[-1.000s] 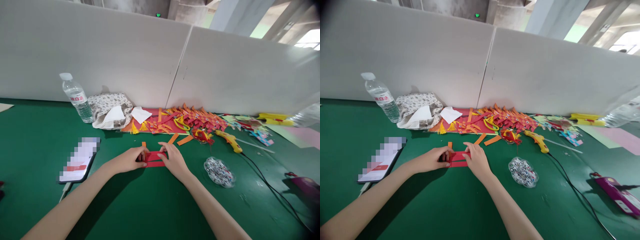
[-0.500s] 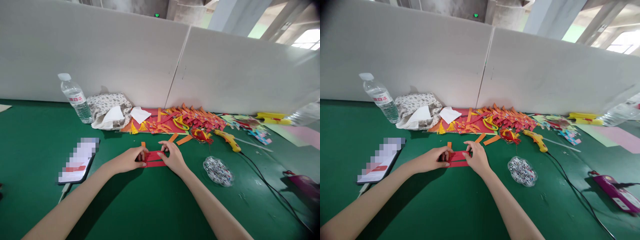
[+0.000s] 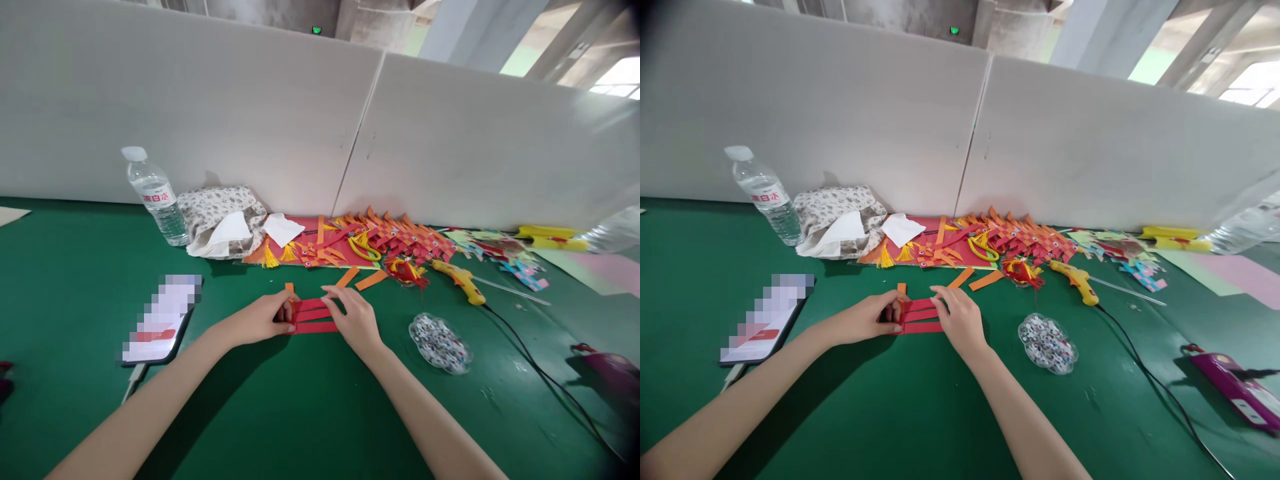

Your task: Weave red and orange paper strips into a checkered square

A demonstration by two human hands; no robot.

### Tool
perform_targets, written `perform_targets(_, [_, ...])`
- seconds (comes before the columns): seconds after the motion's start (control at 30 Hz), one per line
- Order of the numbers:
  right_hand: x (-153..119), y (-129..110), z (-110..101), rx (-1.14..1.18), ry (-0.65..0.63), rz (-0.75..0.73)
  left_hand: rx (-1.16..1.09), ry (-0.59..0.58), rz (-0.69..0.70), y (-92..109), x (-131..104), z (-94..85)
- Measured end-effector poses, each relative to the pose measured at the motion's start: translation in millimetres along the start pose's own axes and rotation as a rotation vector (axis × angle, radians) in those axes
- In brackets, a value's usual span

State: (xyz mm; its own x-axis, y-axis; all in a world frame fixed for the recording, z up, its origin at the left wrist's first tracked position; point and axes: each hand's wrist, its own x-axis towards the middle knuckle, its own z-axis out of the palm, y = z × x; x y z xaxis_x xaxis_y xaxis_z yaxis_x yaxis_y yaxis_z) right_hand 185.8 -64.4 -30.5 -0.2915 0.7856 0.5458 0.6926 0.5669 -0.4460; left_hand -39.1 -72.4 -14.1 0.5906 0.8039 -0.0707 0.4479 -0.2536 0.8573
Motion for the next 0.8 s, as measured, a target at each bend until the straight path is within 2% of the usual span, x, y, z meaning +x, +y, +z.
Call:
perform_targets(0.1, [0.0, -4.0, -1.8, -0.098, 0.016, -0.131, -0.019, -0.015, -0.006, -0.1, 0.2, -0.1])
perform_targets(0.2, [-1.2, -11.0, -2.9, -0.08, -0.015, -0.139, -0.01, -0.014, -0.023, 0.2, 0.0, -0.4])
perform_targets(0.27, [-2.3, -16.0, -3.5, 0.044, -0.058, -0.048, 0.003, -0.003, -0.024, -0.3, 0.0, -0.5])
perform_targets(0.43, [-3.5, -22.0, -4.0, 0.526, -0.099, 0.282, 0.006, 0.042, -0.006, -5.2, 0.0, 0.9])
perform_targets(0.53, [-3.5, -23.0, -5.8, 0.639, -0.176, 0.344, 0.007, 0.075, 0.0, -7.1, -0.6, 1.2])
perform_targets(0.63, [-4.2, -26.9, -9.8, 0.595, -0.326, 0.269, 0.011, 0.099, 0.0, -5.1, -1.7, 0.2])
perform_targets(0.8, [-5.9, -37.1, -14.9, 0.396, -0.492, 0.011, -0.049, 0.12, 0.02, 2.7, -4.3, -2.3])
